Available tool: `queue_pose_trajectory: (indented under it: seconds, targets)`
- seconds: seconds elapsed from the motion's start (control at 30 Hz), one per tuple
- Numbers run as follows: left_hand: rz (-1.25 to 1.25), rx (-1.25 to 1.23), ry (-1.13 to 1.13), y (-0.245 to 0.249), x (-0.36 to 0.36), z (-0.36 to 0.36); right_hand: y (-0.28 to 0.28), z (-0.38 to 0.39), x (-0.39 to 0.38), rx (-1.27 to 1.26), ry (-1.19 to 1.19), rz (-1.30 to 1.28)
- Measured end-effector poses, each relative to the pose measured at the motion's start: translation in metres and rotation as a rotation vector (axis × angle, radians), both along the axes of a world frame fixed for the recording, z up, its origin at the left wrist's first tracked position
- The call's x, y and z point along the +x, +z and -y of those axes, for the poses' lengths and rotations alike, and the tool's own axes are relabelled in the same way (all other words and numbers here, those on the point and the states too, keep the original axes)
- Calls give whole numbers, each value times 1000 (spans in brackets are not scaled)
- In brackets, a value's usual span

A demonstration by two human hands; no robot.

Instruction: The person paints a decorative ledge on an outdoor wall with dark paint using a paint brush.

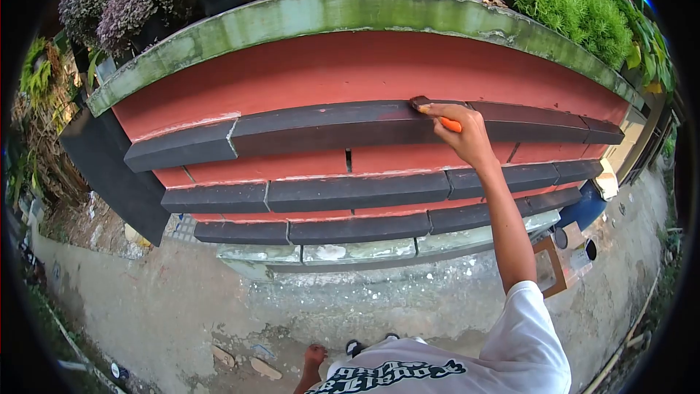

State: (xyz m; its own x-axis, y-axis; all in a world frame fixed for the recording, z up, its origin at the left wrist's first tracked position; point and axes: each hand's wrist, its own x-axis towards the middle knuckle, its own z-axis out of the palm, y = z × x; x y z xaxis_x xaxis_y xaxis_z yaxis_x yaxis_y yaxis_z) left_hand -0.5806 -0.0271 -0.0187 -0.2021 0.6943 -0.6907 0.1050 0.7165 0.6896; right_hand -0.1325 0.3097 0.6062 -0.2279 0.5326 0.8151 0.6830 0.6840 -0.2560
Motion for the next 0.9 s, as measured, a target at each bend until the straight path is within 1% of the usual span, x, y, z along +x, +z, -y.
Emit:
queue_pose_trajectory:
  seconds: [0.07, 0.27, 0.37, 0.47, 0.57, 0.67, 0.77, 0.9]
  targets:
    - [22, 29, 47, 7, 7, 1, -9, -4, 1, 105, -10, 36]
    - [-20, -23, 62, 23, 22, 4, -6, -8, 6, 76, -25, 50]
    - [-25, -14, 75, 22, 29, 5, -7, -11, 12, 71, -33, 59]
    - [-36, -34, 52, 8, 34, 4, -10, -13, 16, 84, -42, 61]
    - [-7, -6, 55, 18, 43, 1, -13, -14, 17, 112, -61, 65]
    - [14, 15, 77, 11, 46, -3, -15, -14, 20, 126, -90, 69]
    - [-1, 34, 74, 19, 49, -5, -14, -13, 25, 128, -118, 69]
    - [-51, 10, 19, 13, 48, -5, -14, -12, 33, 122, -144, 62]
